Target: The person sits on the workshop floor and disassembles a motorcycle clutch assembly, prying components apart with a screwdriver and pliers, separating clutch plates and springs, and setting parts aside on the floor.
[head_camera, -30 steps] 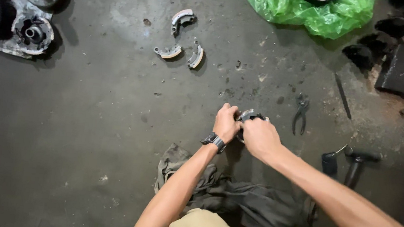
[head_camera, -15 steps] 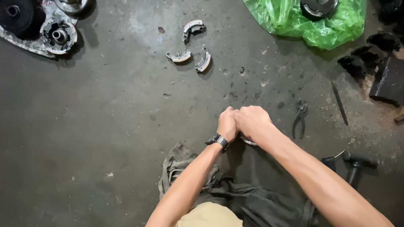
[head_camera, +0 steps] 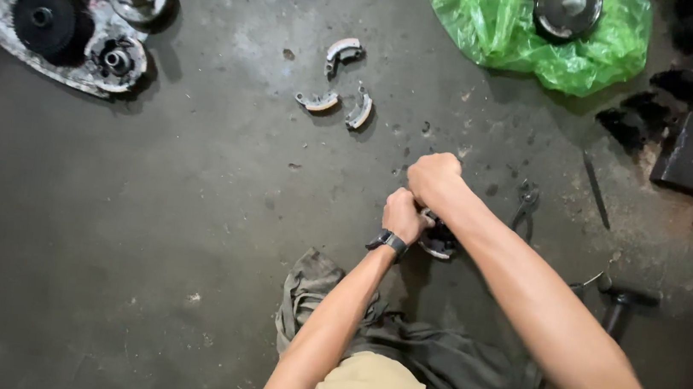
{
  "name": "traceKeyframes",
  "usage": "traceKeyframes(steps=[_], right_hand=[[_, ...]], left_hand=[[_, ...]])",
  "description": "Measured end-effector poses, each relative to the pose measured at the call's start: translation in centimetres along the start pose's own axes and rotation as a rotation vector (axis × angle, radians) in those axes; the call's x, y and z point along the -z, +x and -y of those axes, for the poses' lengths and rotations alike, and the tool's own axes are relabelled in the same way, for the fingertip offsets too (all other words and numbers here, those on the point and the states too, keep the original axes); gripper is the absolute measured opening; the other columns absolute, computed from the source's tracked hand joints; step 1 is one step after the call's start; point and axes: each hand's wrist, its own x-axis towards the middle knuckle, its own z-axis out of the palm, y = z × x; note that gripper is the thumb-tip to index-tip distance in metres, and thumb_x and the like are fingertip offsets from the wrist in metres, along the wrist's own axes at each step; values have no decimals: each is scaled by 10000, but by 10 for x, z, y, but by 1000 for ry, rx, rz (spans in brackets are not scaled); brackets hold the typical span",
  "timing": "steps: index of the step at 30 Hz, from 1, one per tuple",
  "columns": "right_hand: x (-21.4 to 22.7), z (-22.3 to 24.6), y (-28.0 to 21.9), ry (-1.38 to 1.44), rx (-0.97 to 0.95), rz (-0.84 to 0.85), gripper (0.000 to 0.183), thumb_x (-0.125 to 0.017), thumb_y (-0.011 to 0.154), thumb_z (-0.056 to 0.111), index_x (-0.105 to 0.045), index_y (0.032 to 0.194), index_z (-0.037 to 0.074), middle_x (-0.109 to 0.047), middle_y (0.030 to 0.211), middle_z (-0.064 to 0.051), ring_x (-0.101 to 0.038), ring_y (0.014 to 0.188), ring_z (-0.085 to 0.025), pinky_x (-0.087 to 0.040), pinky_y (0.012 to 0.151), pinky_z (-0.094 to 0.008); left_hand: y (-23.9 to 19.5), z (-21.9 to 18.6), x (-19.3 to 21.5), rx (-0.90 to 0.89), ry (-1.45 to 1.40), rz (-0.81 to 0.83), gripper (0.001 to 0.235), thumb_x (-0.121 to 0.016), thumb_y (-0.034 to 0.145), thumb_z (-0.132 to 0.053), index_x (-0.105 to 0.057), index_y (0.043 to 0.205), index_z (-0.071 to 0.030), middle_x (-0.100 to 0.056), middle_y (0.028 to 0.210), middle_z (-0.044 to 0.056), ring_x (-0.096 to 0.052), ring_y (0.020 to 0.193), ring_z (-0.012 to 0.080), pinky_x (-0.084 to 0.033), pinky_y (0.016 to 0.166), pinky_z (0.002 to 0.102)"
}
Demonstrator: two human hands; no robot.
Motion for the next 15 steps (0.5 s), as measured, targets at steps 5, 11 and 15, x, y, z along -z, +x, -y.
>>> traceKeyframes(steps=[5,11,15], right_hand=[[0,-38,-92,156,-70,-441,180,-693,832,169,-809,938,81,-757,1042,-177,-748,957,-342,-604,803,-455],[-111,-65,-171,772,-270,-668,244,-722,816,181,-764,1028,68,-746,895,-203,-735,846,-367,-574,762,-449],[-185,-62,-171,953,-348,-737,238,-738,818,187,-757,1012,50,-752,883,-183,-754,828,-337,-580,755,-429]], left_hand=[[-16,1,2,-132,55,-13,356,-893,652,-149,-733,933,0,-632,909,177,-646,876,363,-525,778,455],[-28,32,-10,-263,-66,33,425,-767,896,-279,-691,1273,-98,-610,1194,152,-683,1044,306,-576,959,446],[-43,-47,31,-937,390,1,966,-898,545,-348,-504,1370,-34,-510,1353,261,-504,1245,445,-388,975,647]])
